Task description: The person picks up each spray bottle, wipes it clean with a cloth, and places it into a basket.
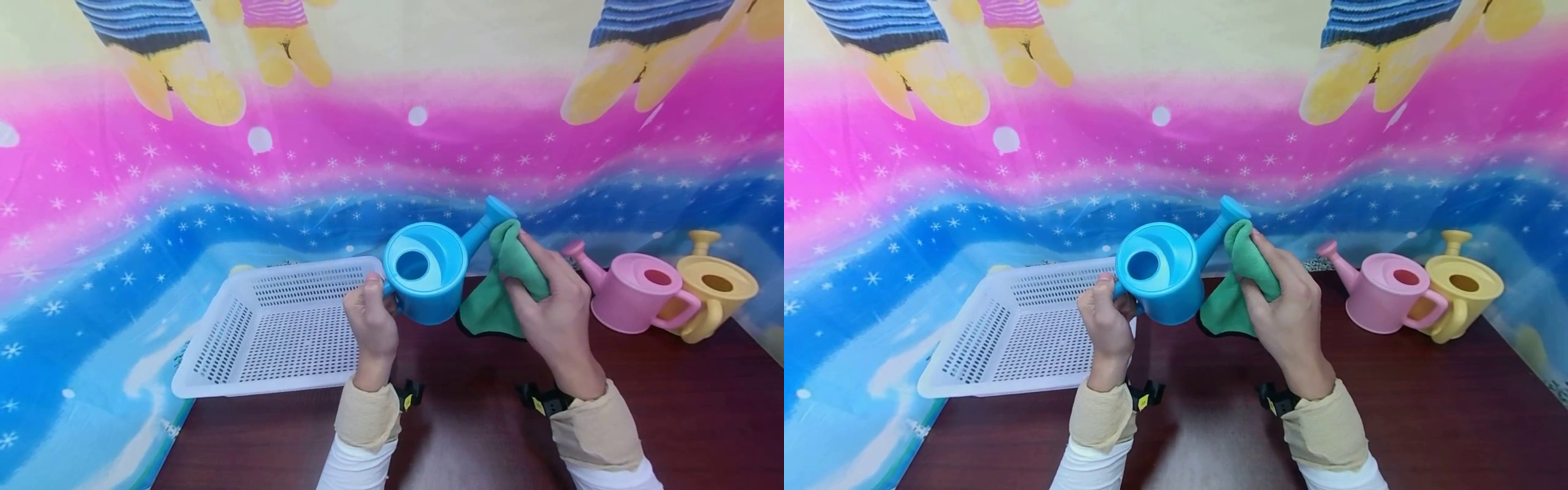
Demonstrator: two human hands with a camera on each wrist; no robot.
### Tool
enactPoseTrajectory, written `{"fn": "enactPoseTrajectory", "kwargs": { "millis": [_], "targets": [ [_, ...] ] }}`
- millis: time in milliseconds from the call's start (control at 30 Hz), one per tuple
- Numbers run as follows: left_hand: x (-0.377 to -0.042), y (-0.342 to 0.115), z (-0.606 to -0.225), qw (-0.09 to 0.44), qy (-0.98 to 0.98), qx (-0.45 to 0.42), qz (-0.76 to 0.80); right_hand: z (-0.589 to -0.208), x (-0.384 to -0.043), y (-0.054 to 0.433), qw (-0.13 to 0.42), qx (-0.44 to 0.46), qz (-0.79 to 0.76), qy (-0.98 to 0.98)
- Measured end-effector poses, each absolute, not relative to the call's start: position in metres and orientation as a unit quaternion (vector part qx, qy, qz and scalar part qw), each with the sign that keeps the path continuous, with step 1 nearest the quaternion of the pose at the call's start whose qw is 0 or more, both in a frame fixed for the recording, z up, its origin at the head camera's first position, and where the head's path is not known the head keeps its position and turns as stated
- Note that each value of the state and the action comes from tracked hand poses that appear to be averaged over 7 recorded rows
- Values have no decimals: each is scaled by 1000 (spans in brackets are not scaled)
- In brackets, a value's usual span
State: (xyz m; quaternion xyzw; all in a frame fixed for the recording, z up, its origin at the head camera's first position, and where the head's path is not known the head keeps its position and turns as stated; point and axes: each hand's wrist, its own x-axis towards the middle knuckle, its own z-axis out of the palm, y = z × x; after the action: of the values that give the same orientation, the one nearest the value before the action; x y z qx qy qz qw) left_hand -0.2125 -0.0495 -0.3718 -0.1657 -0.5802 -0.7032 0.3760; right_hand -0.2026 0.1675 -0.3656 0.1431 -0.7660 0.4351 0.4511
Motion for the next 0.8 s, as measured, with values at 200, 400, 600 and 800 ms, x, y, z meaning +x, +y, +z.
{"fn": "enactPoseTrajectory", "kwargs": {
  "millis": [200, 400, 600, 800],
  "targets": [
    [-213, -47, -374, 414, -593, -176, -668, -365, -202, 167, 439, 140, 438, -772],
    [-217, -45, -379, 497, -621, -215, -567, -366, -201, 167, 414, 143, 431, -789],
    [-218, -45, -380, 521, -628, -259, -517, -365, -201, 168, 392, 138, 413, -810],
    [-219, -45, -380, 524, -626, -279, -506, -366, -200, 169, 362, 162, 406, -823]
  ]
}}
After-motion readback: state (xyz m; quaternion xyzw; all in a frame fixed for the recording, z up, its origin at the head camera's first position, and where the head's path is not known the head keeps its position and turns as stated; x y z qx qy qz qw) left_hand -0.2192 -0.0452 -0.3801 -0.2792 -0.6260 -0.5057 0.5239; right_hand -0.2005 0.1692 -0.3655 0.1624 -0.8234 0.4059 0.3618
